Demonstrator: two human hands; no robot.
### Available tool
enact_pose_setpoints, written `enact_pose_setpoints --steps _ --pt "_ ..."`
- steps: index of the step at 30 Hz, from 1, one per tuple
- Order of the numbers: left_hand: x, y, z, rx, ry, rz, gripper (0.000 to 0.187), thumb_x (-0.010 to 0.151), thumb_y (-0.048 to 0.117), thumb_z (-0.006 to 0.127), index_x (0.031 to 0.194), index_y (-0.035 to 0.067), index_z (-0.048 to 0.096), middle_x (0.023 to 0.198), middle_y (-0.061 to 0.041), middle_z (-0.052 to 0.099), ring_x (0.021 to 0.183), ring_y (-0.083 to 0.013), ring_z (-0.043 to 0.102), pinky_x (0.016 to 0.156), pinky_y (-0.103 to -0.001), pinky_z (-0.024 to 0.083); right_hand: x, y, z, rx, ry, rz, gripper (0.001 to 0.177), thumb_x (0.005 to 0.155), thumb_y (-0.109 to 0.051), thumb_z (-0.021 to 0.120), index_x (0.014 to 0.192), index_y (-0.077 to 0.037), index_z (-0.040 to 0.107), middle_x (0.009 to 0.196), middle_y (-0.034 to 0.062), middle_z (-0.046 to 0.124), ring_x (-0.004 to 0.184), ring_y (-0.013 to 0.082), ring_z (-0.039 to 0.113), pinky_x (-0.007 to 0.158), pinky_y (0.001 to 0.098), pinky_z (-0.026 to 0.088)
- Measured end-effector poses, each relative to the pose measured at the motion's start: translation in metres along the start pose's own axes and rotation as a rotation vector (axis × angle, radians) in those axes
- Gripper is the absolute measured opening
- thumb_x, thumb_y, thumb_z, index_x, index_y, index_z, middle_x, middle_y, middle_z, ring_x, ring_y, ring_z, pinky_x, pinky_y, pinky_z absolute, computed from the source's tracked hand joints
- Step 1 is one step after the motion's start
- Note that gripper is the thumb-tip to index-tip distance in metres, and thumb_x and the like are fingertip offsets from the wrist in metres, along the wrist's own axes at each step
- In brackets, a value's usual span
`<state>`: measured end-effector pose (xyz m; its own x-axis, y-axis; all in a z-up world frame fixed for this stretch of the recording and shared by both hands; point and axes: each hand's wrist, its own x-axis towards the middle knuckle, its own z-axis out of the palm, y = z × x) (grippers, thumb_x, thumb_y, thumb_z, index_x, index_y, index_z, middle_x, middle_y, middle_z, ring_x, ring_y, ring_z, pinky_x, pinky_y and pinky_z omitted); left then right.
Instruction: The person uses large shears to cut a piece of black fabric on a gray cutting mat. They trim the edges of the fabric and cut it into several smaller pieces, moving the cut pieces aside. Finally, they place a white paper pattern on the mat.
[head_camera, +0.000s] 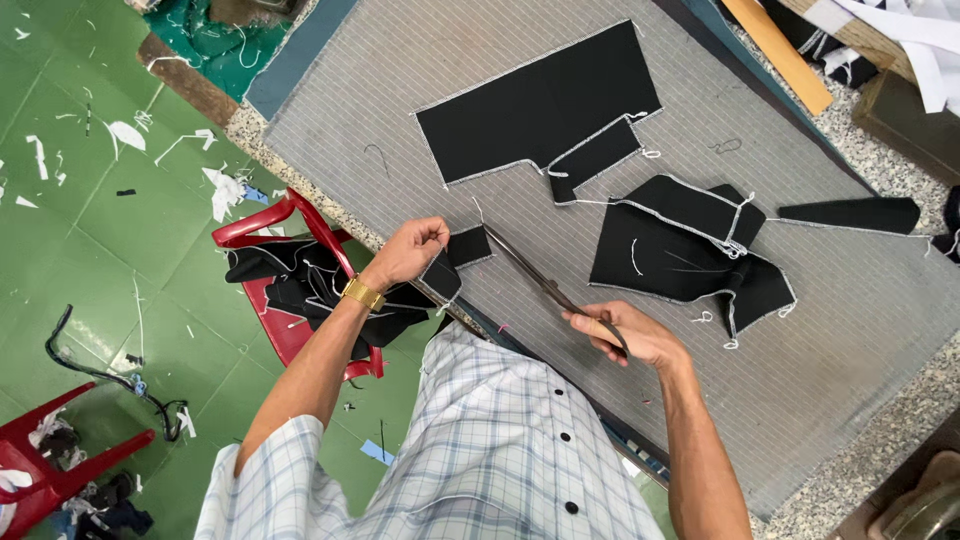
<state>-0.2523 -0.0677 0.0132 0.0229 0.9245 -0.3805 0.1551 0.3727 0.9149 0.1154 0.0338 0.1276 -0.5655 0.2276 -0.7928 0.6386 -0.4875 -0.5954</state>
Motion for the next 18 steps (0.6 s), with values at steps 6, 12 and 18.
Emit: enact_pose_setpoints --steps 6,12,18 --pt "0.002 -0.004 -0.001 -0.004 -0.002 0.002 0.020 0.084 -0.001 0.051 0.090 0.011 0.066 0.067 0.008 0.045 0.064 -0.0069 0.042 0.063 -0.023 0.036 0.009 -0.002 0.003 -0.003 0.039 -0.002 0.047 0.093 -0.037 0.072 0.114 0.005 0.073 0.047 0.0075 0.049 0.037 0.0141 0.051 0.025 0.0209 0.042" --pt "0.002 -0.001 0.000 0.016 -0.009 0.005 0.019 0.084 -0.001 0.053 0.091 0.010 0.066 0.067 0.008 0.047 0.064 -0.0067 0.043 0.063 -0.023 0.037 0.006 -0.002 0.009 -0.004 0.059 -0.024 0.043 0.093 -0.029 0.073 0.120 0.005 0.071 0.047 0.0072 0.050 0.036 0.0129 0.051 0.025 0.0198 0.042" --pt "-0.020 0.044 -0.006 0.267 0.090 0.057 0.015 0.092 0.018 0.074 0.106 0.011 0.077 0.091 -0.018 0.068 0.093 -0.0294 0.062 0.091 -0.042 0.045 0.004 0.031 0.006 0.065 0.166 -0.072 0.054 0.096 -0.028 0.068 0.137 0.005 0.061 0.049 0.0096 0.053 0.041 0.0147 0.054 0.028 0.0229 0.045"
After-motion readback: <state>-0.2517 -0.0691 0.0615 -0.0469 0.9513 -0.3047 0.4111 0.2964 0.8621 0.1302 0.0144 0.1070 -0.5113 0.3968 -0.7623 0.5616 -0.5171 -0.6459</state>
